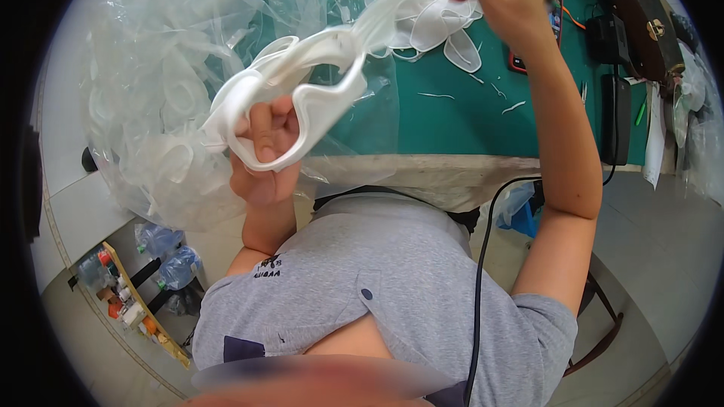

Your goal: Inspecting and assembling white plastic product components using a trimming tool and scissors.

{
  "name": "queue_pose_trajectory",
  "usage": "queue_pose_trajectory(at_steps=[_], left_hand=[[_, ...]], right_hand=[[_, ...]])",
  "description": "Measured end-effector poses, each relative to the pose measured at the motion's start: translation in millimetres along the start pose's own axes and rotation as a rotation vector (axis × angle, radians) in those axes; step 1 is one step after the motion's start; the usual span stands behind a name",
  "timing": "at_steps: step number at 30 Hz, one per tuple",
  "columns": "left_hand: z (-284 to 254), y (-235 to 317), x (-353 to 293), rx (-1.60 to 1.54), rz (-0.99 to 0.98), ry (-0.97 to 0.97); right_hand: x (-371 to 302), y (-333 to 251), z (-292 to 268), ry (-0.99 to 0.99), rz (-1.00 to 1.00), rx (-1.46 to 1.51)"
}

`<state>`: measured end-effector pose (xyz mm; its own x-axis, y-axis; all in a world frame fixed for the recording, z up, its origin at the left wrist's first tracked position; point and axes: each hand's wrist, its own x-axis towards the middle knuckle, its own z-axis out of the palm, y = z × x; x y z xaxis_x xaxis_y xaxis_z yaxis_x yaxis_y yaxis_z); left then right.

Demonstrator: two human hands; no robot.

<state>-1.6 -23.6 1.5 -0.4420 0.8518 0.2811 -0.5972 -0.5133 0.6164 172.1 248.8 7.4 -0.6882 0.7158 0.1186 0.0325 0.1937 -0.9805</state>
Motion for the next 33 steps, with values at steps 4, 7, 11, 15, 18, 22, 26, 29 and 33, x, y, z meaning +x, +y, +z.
queue_pose_trajectory(at_steps=[4, 7, 11, 15, 18, 22, 26, 29, 33], left_hand=[[1, -8, 12, -0.485, -0.151, -0.175], [-2, -12, 13, -0.280, -0.185, -0.145], [0, -9, 18, -0.183, -0.267, -0.250], [2, -8, 17, -0.148, -0.266, -0.284], [-1, -10, 18, 0.081, -0.220, -0.247], [-2, -17, 15, 0.077, -0.104, -0.140], [0, -22, 10, 0.009, -0.109, -0.127], [1, -21, 10, 0.044, -0.133, -0.199], [10, -14, 10, 0.013, -0.217, -0.210]], right_hand=[[-24, -38, 26, -0.286, 0.048, 0.116], [-39, -45, 45, -0.231, 0.053, 0.128], [-52, -44, 73, -0.232, -0.188, -0.179], [-65, -45, 92, -0.378, -0.139, -0.287], [-78, -46, 95, -0.292, -0.393, -0.434], [-100, -64, 86, -0.445, -0.895, -0.749], [-108, -69, 76, -0.453, -0.919, -0.738], [-105, -70, 72, -0.432, -0.845, -0.676], [-83, -54, 68, -0.292, -0.665, -0.604]])
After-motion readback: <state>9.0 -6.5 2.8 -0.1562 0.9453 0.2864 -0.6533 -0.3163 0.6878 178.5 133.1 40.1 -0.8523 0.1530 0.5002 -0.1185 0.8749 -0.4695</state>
